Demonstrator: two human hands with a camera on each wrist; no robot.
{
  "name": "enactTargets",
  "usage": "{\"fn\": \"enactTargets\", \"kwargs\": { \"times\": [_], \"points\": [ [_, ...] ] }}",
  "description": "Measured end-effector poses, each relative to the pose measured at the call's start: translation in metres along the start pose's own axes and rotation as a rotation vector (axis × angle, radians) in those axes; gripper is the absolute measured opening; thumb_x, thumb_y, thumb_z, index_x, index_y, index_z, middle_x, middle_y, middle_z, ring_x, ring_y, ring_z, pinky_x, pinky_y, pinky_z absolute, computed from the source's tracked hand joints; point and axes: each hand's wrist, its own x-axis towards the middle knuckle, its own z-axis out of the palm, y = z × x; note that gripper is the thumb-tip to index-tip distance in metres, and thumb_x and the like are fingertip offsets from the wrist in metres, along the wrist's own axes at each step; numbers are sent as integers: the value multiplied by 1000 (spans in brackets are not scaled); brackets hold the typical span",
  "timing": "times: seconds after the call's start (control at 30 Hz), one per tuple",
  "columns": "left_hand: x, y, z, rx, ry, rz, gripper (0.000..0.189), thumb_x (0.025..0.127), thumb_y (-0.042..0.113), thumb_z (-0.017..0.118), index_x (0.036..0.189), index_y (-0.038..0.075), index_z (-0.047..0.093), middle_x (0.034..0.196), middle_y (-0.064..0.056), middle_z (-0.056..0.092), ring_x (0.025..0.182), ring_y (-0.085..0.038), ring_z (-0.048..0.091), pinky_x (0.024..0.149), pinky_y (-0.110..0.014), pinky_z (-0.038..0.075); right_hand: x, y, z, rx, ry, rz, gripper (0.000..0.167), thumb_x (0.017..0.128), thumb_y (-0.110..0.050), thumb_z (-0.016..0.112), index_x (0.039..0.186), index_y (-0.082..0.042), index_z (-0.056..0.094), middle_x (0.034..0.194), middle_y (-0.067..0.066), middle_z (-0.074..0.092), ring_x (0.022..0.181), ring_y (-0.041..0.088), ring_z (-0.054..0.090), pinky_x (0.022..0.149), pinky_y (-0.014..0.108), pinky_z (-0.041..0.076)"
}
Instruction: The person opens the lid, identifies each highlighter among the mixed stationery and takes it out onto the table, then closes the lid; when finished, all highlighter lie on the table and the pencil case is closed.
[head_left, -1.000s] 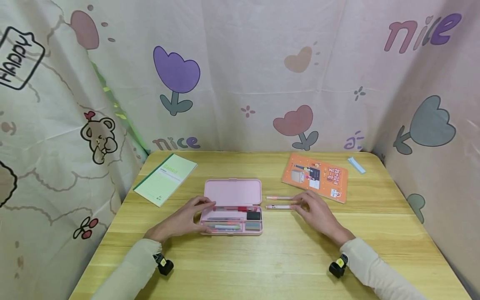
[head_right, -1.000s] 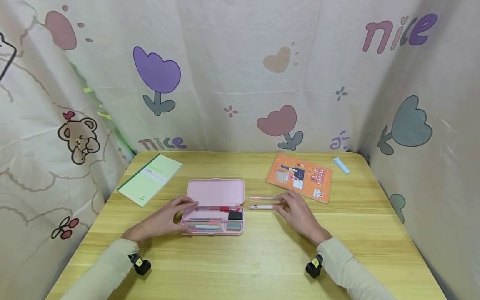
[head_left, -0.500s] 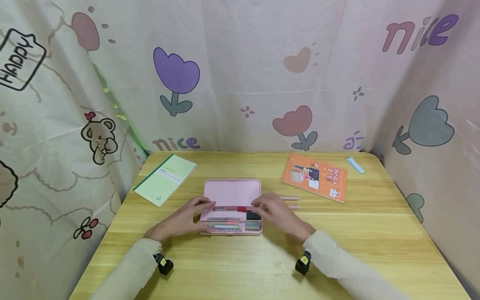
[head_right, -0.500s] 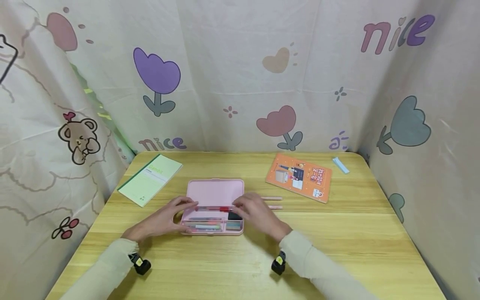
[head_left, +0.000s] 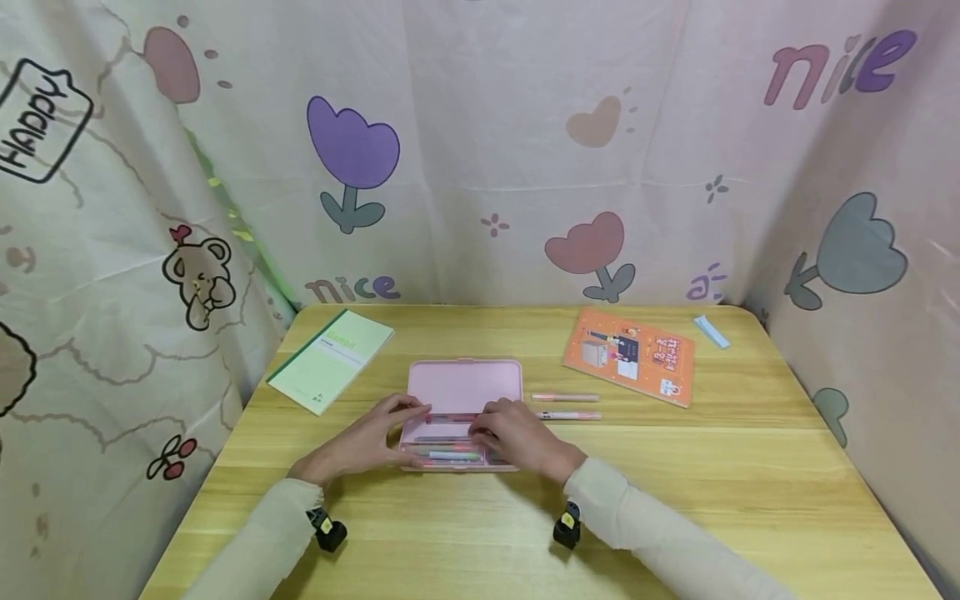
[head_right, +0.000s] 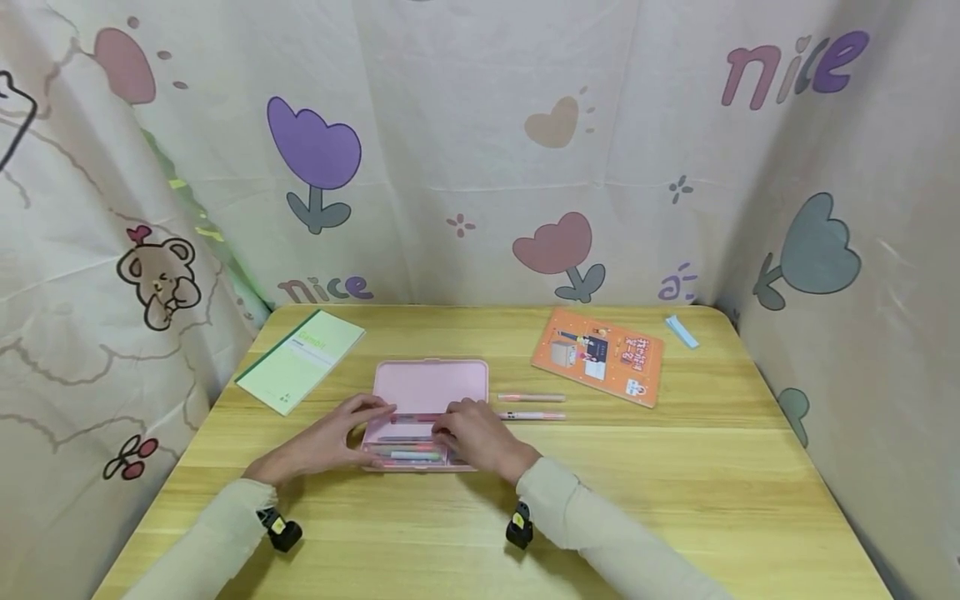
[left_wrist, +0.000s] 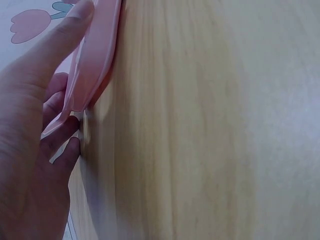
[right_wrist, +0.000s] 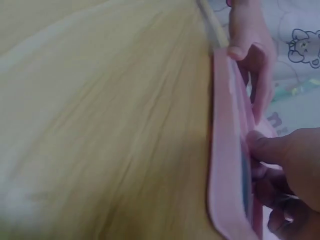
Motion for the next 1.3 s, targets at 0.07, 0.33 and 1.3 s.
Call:
{"fn": "enactTargets", "kwargs": {
  "times": [0.07,0.33,1.3],
  "points": [
    [0,0,0,-2,1,-2,98,84,67,87,164,25,51,167,-5,42,158,-35,39,128,-63,39,1,-2,-2,7,-20,12,11,104,-18,76,110,-14,85,98,-1,78,86,11,67,81,28,56],
    [0,-1,0,-7,-5,-5,98,83,68,87,164,26,51,168,-4,41,158,-34,38,128,-62,38,5,-8,-9,34,-125,83,10,106,-18,74,110,-12,81,99,0,76,89,14,65,84,30,56],
    [0,-2,0,15,9,34,97,85,64,87,164,21,52,165,-8,43,153,-35,42,125,-62,42,-112,76,-55,-40,289,172,13,99,-15,81,110,-17,75,108,-5,71,99,14,66,88,40,58]
  ]
}}
